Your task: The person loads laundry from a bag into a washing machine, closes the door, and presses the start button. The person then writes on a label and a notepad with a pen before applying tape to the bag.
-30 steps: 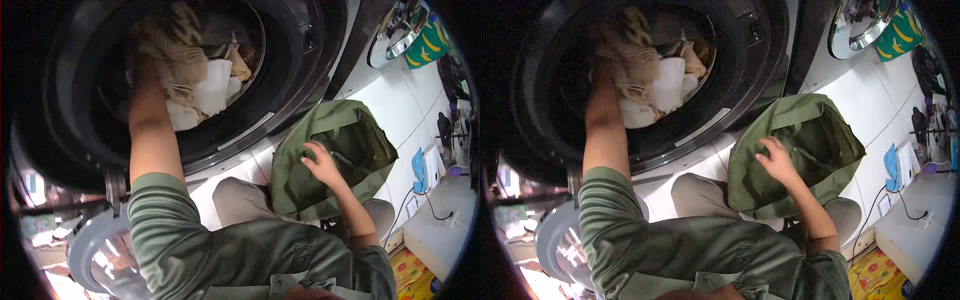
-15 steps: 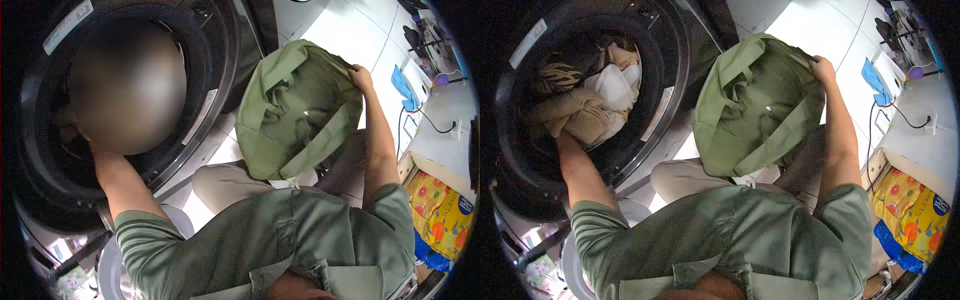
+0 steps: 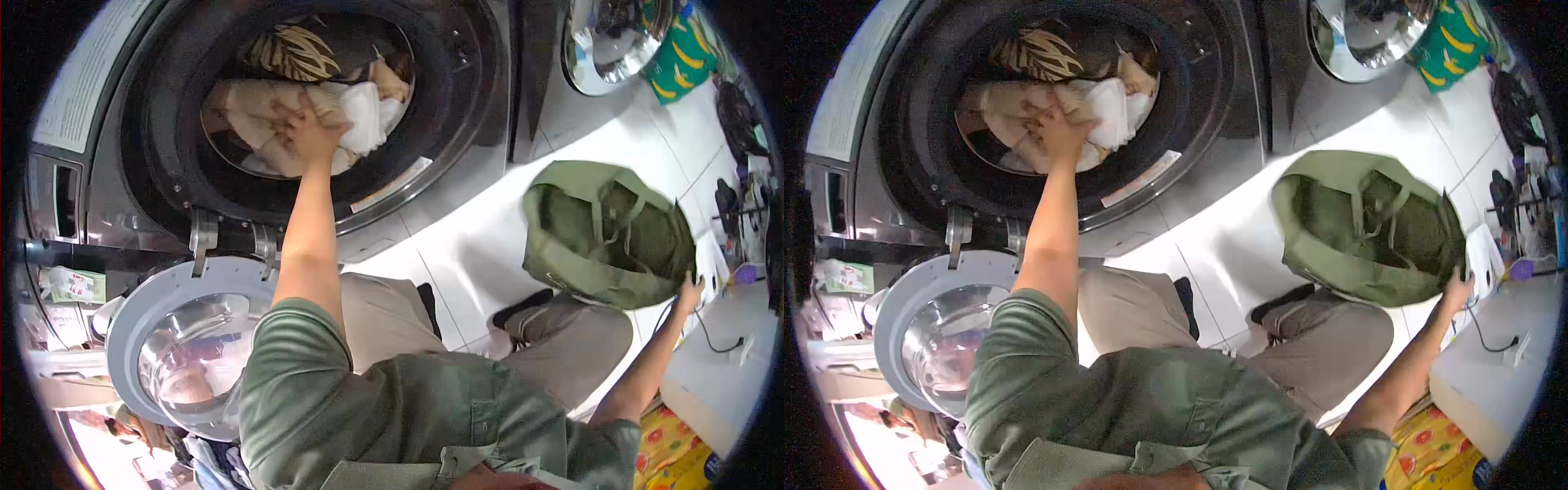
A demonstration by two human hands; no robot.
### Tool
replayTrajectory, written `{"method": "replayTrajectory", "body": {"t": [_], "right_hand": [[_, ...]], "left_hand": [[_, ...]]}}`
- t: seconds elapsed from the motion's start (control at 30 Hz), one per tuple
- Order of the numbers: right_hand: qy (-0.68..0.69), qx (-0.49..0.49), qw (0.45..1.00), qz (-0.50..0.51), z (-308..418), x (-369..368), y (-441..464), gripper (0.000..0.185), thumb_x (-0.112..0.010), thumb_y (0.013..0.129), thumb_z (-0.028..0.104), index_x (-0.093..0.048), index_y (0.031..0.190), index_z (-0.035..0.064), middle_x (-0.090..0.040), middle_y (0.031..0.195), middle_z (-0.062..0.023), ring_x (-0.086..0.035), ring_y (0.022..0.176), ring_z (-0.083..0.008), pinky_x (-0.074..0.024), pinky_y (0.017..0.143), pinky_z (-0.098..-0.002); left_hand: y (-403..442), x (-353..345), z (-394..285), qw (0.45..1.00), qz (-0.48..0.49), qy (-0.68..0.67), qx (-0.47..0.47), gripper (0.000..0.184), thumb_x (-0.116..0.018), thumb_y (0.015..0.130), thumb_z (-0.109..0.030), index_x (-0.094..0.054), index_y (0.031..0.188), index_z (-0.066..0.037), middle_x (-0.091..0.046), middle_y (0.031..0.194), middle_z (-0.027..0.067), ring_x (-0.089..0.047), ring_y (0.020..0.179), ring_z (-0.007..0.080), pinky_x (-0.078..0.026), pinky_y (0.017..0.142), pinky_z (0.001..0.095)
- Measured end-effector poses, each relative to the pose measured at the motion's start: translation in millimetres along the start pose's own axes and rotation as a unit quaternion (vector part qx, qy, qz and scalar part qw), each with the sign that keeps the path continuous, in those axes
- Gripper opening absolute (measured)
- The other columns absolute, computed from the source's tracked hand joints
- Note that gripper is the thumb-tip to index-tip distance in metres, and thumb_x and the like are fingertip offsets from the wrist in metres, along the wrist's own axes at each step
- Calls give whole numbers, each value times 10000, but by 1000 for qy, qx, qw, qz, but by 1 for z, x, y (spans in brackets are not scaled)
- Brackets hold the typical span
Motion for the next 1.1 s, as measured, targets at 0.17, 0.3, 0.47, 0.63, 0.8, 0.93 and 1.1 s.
{"method": "replayTrajectory", "body": {"t": [0.17, 0.3, 0.47, 0.63, 0.8, 0.93, 1.1], "right_hand": [[-47, 103, 992, -64, 96, 18, -101, 704, -699, 665, 314, -383, 1226, 27, -477, 1143, -220, -452, 1048, -383, -364, 883, -423], [67, 204, 977, -16, 172, 20, -155, 678, -686, 686, 195, -353, 1255, 39, -406, 1209, -224, -385, 1123, -367, -319, 930, -426], [182, 295, 935, 73, 248, 14, -217, 649, -662, 682, 104, -358, 1251, 33, -367, 1247, -225, -333, 1174, -378, -271, 976, -418], [231, 308, 892, 236, 286, -2, -266, 588, -601, 714, 67, -360, 1250, 46, -312, 1289, -211, -293, 1210, -359, -257, 987, -409], [295, 248, 875, 293, 279, -14, -259, 570, -596, 743, 87, -348, 1255, 53, -323, 1284, -187, -326, 1193, -331, -278, 976, -399], [285, 207, 886, 302, 271, -9, -257, 522, -582, 781, 109, -357, 1248, 43, -339, 1259, -172, -359, 1166, -304, -313, 949, -392], [243, 160, 896, 335, 269, -30, -269, 479, -566, 801, 117, -374, 1230, 28, -346, 1240, -166, -382, 1141, -298, -329, 939, -380]], "left_hand": [[55, -31, 7, 981, 144, 129, -33, 1178, -772, 453, -521, -79, 1374, -277, 86, 1412, 171, -99, 1237, 501, -351, 905, 534], [130, -131, 59, 970, 203, 117, -62, 1219, -748, 464, -569, -66, 1373, -127, 40, 1416, 166, -87, 1278, 404, -295, 953, 555], [120, -140, 75, 978, 169, 85, -82, 1188, -763, 434, -555, -186, 1341, -51, -203, 1375, 198, -215, 1253, 371, -167, 1046, 453], [73, -82, 54, 988, 135, 28, -70, 1176, -763, 452, -538, -166, 1340, -51, -134, 1395, 198, -196, 1250, 403, -158, 1043, 467], [-9, -26, 48, 990, 114, -62, -53, 745, -599, 677, -521, -411, 1226, -53, -384, 1232, 223, -342, 1175, 376, -312, 935, 490], [-33, -69, 47, 956, 287, 33, -41, 534, -421, 810, -486, -582, 1049, -36, -544, 1068, 210, -489, 1041, 352, -357, 885, 449], [-21, -139, 61, 928, 370, -31, -7, 552, -396, 828, -477, -563, 1059, -4, -534, 1110, 195, -502, 1032, 343, -367, 883, 422]]}}
Point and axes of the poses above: each hand's wrist, its own y-axis towards the middle knuckle, its own x-axis out of the back of the hand, z = x × y, the point moved 3 cm from there along y, towards the middle knuckle
